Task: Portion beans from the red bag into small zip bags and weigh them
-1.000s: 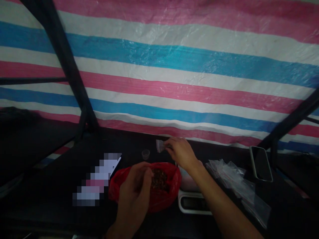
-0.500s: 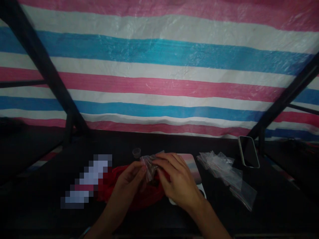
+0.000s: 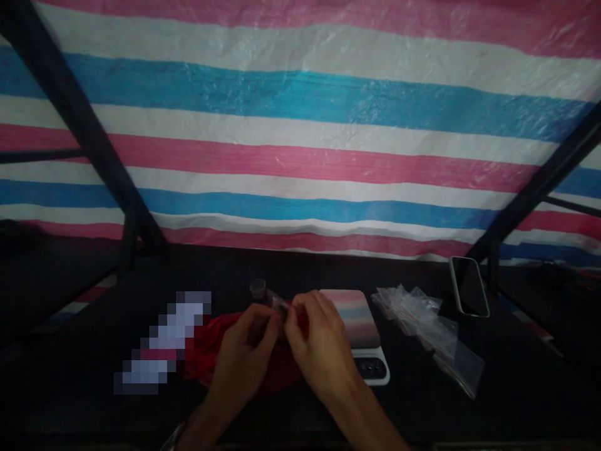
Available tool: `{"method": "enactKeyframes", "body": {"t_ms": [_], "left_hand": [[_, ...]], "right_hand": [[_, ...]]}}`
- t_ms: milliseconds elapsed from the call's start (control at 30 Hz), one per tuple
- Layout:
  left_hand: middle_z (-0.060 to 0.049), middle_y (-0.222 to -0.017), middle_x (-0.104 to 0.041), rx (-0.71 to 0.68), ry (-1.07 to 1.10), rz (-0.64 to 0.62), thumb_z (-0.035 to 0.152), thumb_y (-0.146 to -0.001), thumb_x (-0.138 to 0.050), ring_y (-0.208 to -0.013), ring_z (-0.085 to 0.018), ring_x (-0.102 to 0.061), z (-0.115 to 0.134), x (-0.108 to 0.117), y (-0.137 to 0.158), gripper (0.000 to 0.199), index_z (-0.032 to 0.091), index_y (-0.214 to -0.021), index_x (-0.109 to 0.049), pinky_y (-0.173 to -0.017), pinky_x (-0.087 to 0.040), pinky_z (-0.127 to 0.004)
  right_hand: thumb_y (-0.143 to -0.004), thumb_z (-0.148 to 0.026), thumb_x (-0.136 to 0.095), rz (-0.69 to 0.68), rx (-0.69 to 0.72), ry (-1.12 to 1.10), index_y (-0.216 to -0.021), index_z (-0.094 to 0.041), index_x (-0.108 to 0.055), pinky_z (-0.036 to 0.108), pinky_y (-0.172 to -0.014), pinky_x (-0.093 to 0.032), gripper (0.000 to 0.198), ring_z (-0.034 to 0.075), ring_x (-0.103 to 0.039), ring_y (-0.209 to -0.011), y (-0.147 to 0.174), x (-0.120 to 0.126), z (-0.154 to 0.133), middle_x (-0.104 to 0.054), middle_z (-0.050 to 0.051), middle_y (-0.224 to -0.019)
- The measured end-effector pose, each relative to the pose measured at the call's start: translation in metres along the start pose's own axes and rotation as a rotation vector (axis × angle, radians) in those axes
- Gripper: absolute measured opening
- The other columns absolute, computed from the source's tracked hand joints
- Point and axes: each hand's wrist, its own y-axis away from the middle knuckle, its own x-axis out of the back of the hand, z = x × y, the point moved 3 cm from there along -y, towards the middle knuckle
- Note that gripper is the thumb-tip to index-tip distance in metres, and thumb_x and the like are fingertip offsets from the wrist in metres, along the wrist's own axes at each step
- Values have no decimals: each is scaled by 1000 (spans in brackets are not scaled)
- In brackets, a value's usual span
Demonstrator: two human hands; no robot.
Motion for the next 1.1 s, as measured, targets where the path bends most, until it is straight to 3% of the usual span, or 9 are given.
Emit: {"method": "enactKeyframes", "body": {"t_ms": [133, 300, 467, 567, 700, 900, 1100], "left_hand": [[7, -59, -50, -154, -198, 95, 24, -84, -59, -51, -10, -47, 7, 3, 1, 18, 23, -67, -52, -50, -37, -22], [7, -62, -51, -203, -161, 178, 23, -87, -54, -52, -11, -48, 12, 14, -5, 16, 25, -72, -51, -49, -39, -22], [3, -74, -58, -218, -147, -22, 23, -96, -48, -64, -13, -57, 10, 20, -4, 17, 24, -80, -54, -59, -47, -24], [2, -80, -61, -219, -226, -117, 20, -96, -46, -71, -14, -60, 8, 22, 0, 17, 24, -84, -57, -66, -49, -26], [0, -84, -66, -219, -360, -39, 20, -95, -50, -75, -16, -63, 8, 33, -1, 15, 24, -87, -62, -68, -49, -27], [-1, -92, -73, -178, -392, 43, 25, -97, -53, -83, -17, -72, 6, 46, -3, 19, 24, -109, -67, -75, -56, -28], [-2, -103, -75, -178, -417, -21, 30, -101, -56, -90, -17, -72, 0, 44, -1, 22, 25, -118, -69, -81, -56, -29]], "right_hand": [[-96, -23, -56, 86, -63, -16, -82, -24, -59, 29, -66, -47, 15, 18, -62, -71, 1, 1, -2, -65, 1, -77], [-98, -41, -60, 85, -270, -302, -104, -24, -66, 29, -68, -54, 19, 19, -69, -74, 3, -8, -3, -73, 2, -84], [-91, -65, -65, -37, -681, -733, -126, -22, -63, 32, -63, -56, 56, 21, -71, -70, 8, -27, 4, -76, 4, -87], [-82, -59, -80, -18, -807, -984, -132, -23, -62, 32, -69, -57, 64, 19, -71, -71, 8, -32, 6, -77, 2, -92], [-71, -45, -93, 86, -735, -1065, -129, -25, -62, 28, -77, -57, 69, 15, -71, -78, 0, -29, 9, -77, -2, -93], [-72, -41, -91, 130, -574, -949, -120, -25, -64, 31, -83, -60, 57, 19, -74, -94, -6, -29, 12, -78, 0, -99], [-79, -35, -83, 124, -453, -727, -116, -26, -64, 31, -78, -62, 43, 19, -74, -89, -3, -31, 7, -77, 1, -95]]}}
